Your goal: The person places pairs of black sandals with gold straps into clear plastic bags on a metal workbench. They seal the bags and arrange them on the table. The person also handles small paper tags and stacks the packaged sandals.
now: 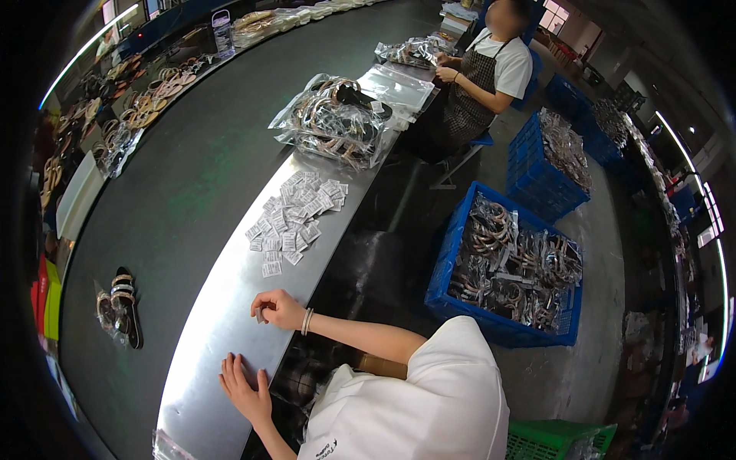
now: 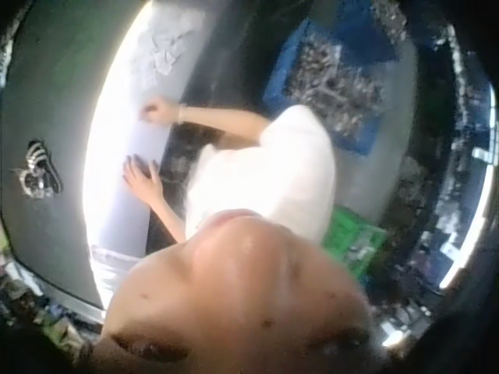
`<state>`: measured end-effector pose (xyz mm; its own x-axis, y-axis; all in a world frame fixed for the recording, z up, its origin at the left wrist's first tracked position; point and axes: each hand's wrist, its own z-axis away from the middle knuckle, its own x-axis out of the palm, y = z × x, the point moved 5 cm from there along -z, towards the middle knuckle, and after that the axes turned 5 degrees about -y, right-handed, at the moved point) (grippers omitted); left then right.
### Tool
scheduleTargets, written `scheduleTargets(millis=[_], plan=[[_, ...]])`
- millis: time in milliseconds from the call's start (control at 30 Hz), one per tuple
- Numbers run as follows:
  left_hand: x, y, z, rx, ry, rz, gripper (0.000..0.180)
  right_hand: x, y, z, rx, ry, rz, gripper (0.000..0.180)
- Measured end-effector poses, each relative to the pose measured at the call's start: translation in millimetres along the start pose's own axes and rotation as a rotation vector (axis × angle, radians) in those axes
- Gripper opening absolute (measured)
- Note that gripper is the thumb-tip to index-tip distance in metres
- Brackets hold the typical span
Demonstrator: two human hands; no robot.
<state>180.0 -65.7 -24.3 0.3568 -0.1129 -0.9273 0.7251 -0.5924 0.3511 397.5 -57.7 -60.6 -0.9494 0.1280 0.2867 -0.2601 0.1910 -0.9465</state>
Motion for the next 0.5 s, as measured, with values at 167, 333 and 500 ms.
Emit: scheduleTargets(millis=[167, 333, 500], plan=[[0.3, 0.1, 0.3, -0.005, 0.005, -0.008, 0.05, -0.1, 0.1, -0.2, 0.002, 0.009, 0.022, 0.023], [0.1, 0.0, 0.0, -0.002, 0.004, -0.012, 0.05, -0.2, -0.7, 0.4, 0.006, 0.011, 0.027, 0.021], [-0.2, 0.0, 0.4, -0.005, 0.006, -0.013, 0.05, 0.5, -0.9, 0.4, 0.007, 0.016, 0.027, 0.019]])
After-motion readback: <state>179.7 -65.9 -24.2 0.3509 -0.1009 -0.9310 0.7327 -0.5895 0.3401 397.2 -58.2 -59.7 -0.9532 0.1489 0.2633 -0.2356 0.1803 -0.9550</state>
